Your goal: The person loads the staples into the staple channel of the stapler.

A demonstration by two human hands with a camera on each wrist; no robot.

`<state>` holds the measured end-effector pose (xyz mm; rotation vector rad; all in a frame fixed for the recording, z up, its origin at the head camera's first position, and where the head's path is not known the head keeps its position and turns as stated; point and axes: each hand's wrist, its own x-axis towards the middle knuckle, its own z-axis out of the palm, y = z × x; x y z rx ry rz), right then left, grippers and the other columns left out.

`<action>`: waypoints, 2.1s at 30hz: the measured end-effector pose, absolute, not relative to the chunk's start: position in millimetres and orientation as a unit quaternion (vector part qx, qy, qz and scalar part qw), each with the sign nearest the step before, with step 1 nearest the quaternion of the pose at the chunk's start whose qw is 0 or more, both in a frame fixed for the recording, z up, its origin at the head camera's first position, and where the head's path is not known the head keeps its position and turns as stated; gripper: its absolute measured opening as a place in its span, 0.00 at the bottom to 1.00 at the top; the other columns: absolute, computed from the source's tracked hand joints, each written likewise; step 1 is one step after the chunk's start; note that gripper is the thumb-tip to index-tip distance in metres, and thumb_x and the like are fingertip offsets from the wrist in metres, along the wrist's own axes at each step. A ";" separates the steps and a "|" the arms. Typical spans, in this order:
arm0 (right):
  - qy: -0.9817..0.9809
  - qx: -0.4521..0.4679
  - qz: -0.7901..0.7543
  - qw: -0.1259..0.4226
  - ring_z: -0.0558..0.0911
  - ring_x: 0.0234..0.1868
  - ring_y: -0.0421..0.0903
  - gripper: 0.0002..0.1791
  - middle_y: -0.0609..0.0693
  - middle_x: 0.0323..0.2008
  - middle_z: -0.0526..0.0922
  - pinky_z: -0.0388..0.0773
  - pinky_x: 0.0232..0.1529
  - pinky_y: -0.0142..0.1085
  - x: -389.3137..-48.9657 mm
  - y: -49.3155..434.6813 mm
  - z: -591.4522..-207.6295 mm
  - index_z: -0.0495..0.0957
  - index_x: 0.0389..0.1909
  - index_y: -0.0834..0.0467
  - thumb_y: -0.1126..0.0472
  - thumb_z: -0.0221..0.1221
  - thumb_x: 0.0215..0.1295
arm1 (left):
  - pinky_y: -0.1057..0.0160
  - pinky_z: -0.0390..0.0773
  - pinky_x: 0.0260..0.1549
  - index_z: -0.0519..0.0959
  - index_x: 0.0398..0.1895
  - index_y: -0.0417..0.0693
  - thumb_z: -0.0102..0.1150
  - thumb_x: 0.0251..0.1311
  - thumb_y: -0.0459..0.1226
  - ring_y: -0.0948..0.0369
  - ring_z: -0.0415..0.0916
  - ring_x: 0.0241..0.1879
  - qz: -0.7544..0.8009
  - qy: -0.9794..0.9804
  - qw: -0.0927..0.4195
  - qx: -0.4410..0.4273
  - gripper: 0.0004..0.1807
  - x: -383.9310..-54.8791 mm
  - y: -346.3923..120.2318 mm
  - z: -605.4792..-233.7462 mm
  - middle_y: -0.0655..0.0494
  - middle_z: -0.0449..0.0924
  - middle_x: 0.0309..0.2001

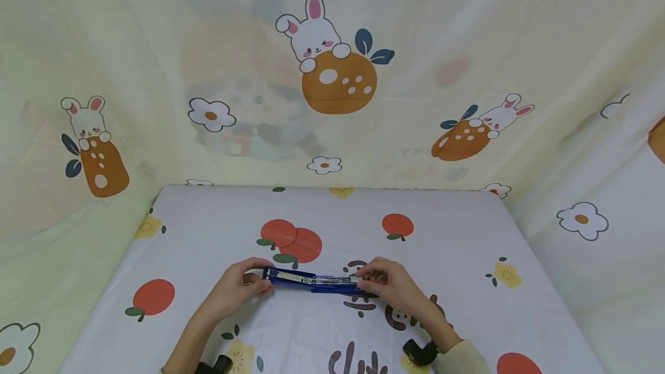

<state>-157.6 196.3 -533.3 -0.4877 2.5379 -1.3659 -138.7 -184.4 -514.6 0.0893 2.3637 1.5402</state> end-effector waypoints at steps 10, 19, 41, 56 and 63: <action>0.862 -0.168 -0.467 0.107 0.78 0.36 0.36 0.09 0.48 0.39 0.83 0.80 0.39 0.27 -158.0 196.4 -534.3 0.89 0.47 0.55 0.59 0.71 0.67 | 0.66 0.79 0.42 0.79 0.63 0.44 0.68 0.69 0.33 0.59 0.86 0.41 0.541 0.825 0.158 0.032 0.20 -139.1 -184.9 -514.8 0.47 0.87 0.53; 0.864 -0.164 -0.463 0.106 0.78 0.37 0.37 0.10 0.48 0.39 0.83 0.80 0.39 0.26 -158.0 195.3 -533.5 0.90 0.47 0.55 0.59 0.71 0.67 | 0.66 0.79 0.43 0.79 0.63 0.44 0.68 0.69 0.33 0.60 0.86 0.41 0.540 0.827 0.156 0.035 0.20 -139.2 -185.5 -515.8 0.46 0.86 0.55; 0.864 -0.154 -0.467 0.107 0.78 0.38 0.38 0.08 0.48 0.38 0.83 0.79 0.40 0.26 -156.7 193.2 -535.1 0.90 0.47 0.51 0.58 0.70 0.69 | 0.65 0.79 0.44 0.79 0.63 0.44 0.68 0.69 0.34 0.59 0.86 0.41 0.542 0.824 0.160 0.034 0.21 -138.0 -185.8 -514.9 0.47 0.87 0.53; 0.865 -0.166 -0.463 0.097 0.77 0.36 0.36 0.09 0.47 0.37 0.81 0.79 0.38 0.26 -155.7 192.1 -536.9 0.89 0.47 0.54 0.61 0.70 0.68 | 0.67 0.79 0.43 0.79 0.63 0.43 0.68 0.69 0.34 0.59 0.86 0.41 0.543 0.824 0.159 0.037 0.21 -138.8 -186.2 -516.4 0.47 0.88 0.52; 0.868 -0.165 -0.458 0.096 0.77 0.36 0.37 0.09 0.47 0.37 0.82 0.79 0.38 0.26 -155.1 191.9 -537.9 0.90 0.48 0.54 0.60 0.71 0.68 | 0.66 0.79 0.44 0.79 0.64 0.43 0.68 0.69 0.35 0.60 0.86 0.41 0.540 0.825 0.160 0.039 0.21 -138.7 -187.2 -517.8 0.48 0.88 0.51</action>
